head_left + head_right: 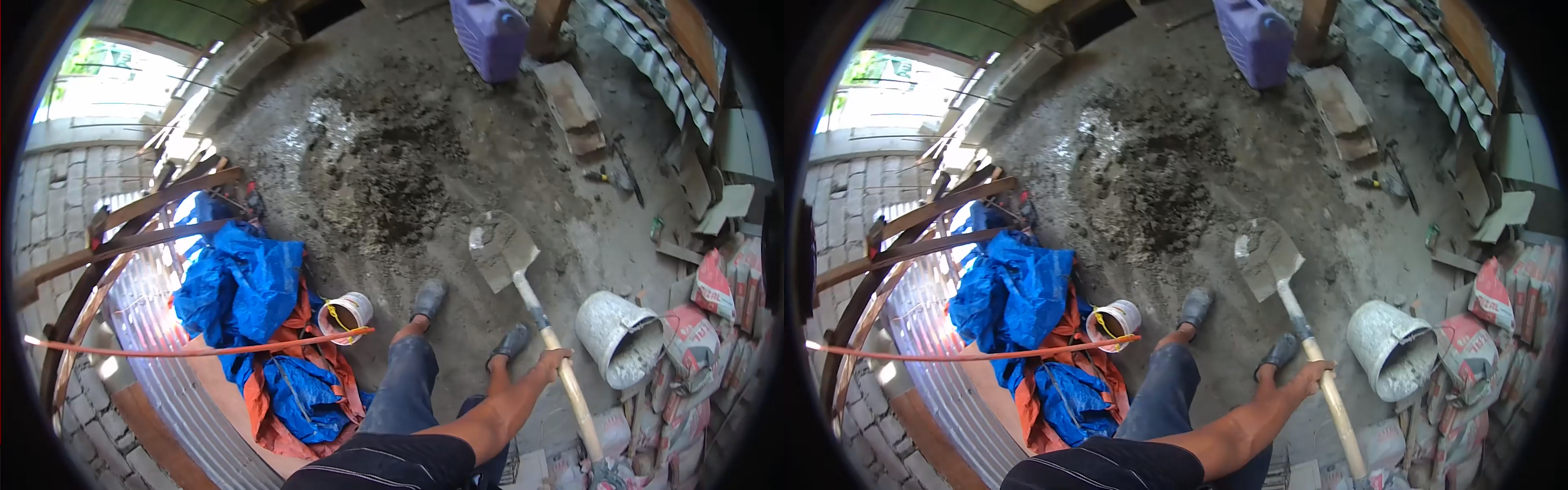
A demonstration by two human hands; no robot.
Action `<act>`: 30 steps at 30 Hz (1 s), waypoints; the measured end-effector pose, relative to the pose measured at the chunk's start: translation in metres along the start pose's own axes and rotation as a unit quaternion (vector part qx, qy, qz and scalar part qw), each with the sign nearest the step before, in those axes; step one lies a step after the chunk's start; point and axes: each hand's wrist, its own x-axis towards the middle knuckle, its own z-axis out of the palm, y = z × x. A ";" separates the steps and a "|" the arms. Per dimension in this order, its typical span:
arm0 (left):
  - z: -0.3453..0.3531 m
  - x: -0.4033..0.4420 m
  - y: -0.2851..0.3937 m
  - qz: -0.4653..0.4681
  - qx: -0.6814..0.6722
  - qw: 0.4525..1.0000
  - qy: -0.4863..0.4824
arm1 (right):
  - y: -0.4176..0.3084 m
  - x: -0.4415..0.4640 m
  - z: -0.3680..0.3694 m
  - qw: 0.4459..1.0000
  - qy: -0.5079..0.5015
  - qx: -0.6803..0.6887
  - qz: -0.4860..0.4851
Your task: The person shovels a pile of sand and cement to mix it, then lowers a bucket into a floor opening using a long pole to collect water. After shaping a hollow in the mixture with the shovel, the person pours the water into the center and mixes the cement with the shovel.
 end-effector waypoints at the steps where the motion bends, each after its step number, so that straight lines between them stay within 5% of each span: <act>1: -0.021 0.014 0.003 -0.025 0.017 0.999 -0.021 | -0.027 0.007 -0.019 0.948 -0.047 0.240 0.205; 2: -0.038 0.006 0.024 -0.012 0.023 1.000 0.004 | -0.062 0.023 -0.039 0.796 -0.084 0.458 0.387; 3: -0.079 0.043 0.032 -0.023 0.005 1.000 0.009 | -0.092 0.036 -0.040 0.960 0.019 0.233 0.155; 4: -0.098 0.022 0.073 0.068 0.044 0.997 -0.019 | -0.121 0.042 -0.029 0.988 0.114 -0.024 -0.102; 5: -0.111 0.002 0.117 0.041 0.004 0.997 0.070 | -0.154 0.045 -0.003 0.991 0.071 0.013 -0.108; 6: -0.151 0.013 0.155 0.094 -0.038 0.994 0.041 | -0.187 0.051 0.021 0.992 0.031 0.052 -0.114; 7: -0.169 0.013 0.202 0.081 0.087 0.989 0.089 | -0.244 0.063 0.012 0.894 0.006 0.411 0.177; 9: -0.179 0.002 0.244 0.099 0.010 0.968 0.228 | -0.310 0.071 -0.017 0.597 -0.027 0.678 0.428; 14: -0.183 -0.032 0.235 0.136 0.064 0.958 0.244 | -0.305 0.077 -0.007 0.589 -0.203 0.663 0.415; 16: -0.199 -0.030 0.226 0.235 0.197 0.880 0.362 | -0.299 0.085 0.005 0.588 -0.273 0.652 0.394; 18: -0.189 -0.086 0.235 0.264 0.221 0.855 0.387 | -0.291 0.088 0.034 0.563 -0.489 0.582 0.324; 20: -0.178 -0.135 0.251 0.313 0.265 0.810 0.419 | -0.303 0.091 0.006 0.556 -0.518 0.601 0.250; 22: -0.189 -0.140 0.275 0.359 0.221 0.810 0.408 | -0.316 0.093 -0.024 0.317 -0.663 0.626 0.261; 24: -0.205 -0.136 0.314 0.372 0.194 0.813 0.403 | -0.345 0.093 -0.081 0.184 -0.747 0.578 0.274; 30: -0.173 -0.211 0.363 0.349 0.213 0.768 0.493 | -0.361 0.073 -0.190 0.152 -0.748 0.643 0.071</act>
